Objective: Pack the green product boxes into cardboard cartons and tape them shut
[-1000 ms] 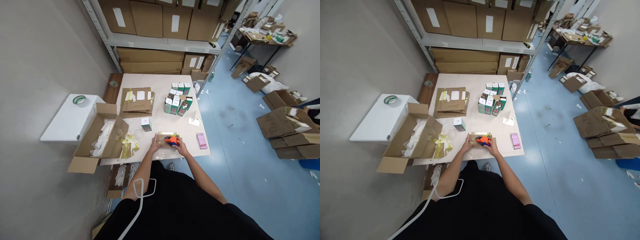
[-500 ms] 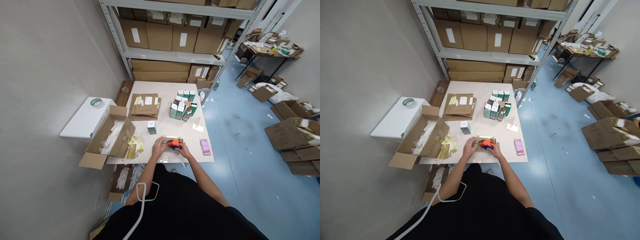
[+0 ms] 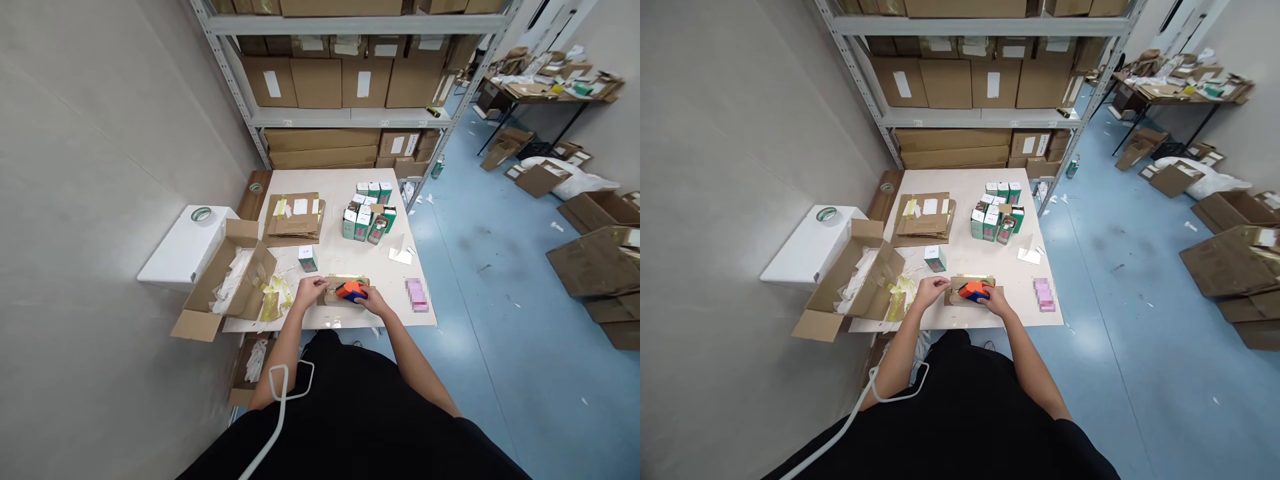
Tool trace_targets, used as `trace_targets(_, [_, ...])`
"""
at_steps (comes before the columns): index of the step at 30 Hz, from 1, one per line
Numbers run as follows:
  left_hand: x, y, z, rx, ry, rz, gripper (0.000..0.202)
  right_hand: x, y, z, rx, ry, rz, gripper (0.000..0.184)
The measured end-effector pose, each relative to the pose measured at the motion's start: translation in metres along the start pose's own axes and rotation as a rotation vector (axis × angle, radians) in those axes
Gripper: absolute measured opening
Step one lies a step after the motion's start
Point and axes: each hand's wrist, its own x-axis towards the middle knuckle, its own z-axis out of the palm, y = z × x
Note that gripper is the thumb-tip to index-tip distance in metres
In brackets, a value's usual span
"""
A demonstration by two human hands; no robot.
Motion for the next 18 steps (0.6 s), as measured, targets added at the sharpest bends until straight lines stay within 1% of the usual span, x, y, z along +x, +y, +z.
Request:
trace_targets(4, [0.014,-0.001,-0.003,-0.098,0.044,-0.087,0.012,0.000,-0.008,-0.007,0.022,0.048,0.027,0.038])
trace_targets(8, [0.027,-0.013,-0.002,-0.145,0.049,-0.214,0.012,-0.002,-0.016,-0.010,-0.010,0.130,0.036,0.042])
trace_targets(11, [0.033,-0.030,-0.005,-0.142,0.072,-0.276,0.011,-0.005,-0.017,-0.019,-0.020,0.118,0.060,0.042])
trace_targets(14, [0.035,-0.052,-0.010,-0.177,0.132,-0.301,0.014,-0.007,-0.013,-0.037,-0.081,0.087,0.096,0.042])
trace_targets(16, [0.035,-0.066,-0.009,-0.212,0.131,-0.325,0.018,-0.005,-0.011,-0.049,-0.151,0.064,0.119,0.041])
trace_targets(18, [0.035,-0.078,-0.005,-0.235,0.115,-0.359,0.021,-0.001,-0.013,-0.057,-0.236,0.036,0.150,0.040])
